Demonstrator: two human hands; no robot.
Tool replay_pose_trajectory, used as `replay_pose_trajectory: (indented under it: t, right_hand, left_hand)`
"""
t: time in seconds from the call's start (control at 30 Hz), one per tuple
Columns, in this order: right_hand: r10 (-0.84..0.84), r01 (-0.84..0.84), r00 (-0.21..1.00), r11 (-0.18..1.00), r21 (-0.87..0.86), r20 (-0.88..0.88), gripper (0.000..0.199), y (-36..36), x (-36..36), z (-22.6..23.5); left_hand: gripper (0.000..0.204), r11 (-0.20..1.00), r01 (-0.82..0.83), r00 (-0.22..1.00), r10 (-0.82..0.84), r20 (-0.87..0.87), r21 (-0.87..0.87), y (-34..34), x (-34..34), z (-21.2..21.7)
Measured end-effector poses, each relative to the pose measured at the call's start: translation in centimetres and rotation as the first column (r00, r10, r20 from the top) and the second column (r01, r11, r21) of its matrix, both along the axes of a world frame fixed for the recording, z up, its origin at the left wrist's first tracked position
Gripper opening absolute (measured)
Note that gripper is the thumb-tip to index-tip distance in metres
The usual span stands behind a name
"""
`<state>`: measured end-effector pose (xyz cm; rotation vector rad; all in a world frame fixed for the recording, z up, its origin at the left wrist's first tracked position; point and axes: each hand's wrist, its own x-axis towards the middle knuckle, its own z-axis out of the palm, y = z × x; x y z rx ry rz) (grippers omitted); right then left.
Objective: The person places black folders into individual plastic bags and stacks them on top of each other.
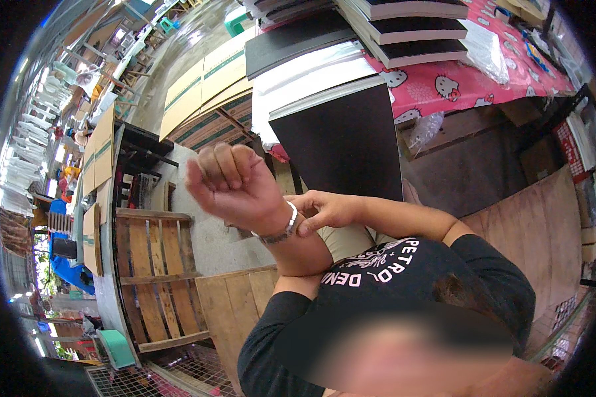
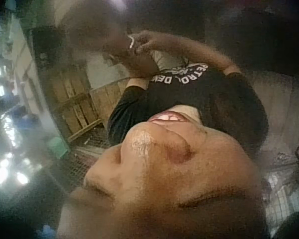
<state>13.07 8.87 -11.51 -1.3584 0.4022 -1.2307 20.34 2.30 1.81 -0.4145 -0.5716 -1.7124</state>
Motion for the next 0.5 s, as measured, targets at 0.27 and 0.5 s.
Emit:
replay_pose_trajectory:
  t: [0.27, 0.5]
  right_hand:
    - [-0.954, 0.597, -0.083, 0.185, -0.781, -0.289, 0.046, 0.1, -9.7, 3.1]
    - [-0.59, 0.411, -0.614, 0.328, -0.851, -0.524, 0.056, -2.0, -15.9, 4.2]
  left_hand:
    - [0.014, 0.956, -0.29, 0.628, 0.226, 0.744, -0.045, -11.5, -2.4, -8.6]
    - [0.036, 0.712, 0.187, -0.184, 0.702, 0.688, -0.677, -19.2, -3.7, -16.2]
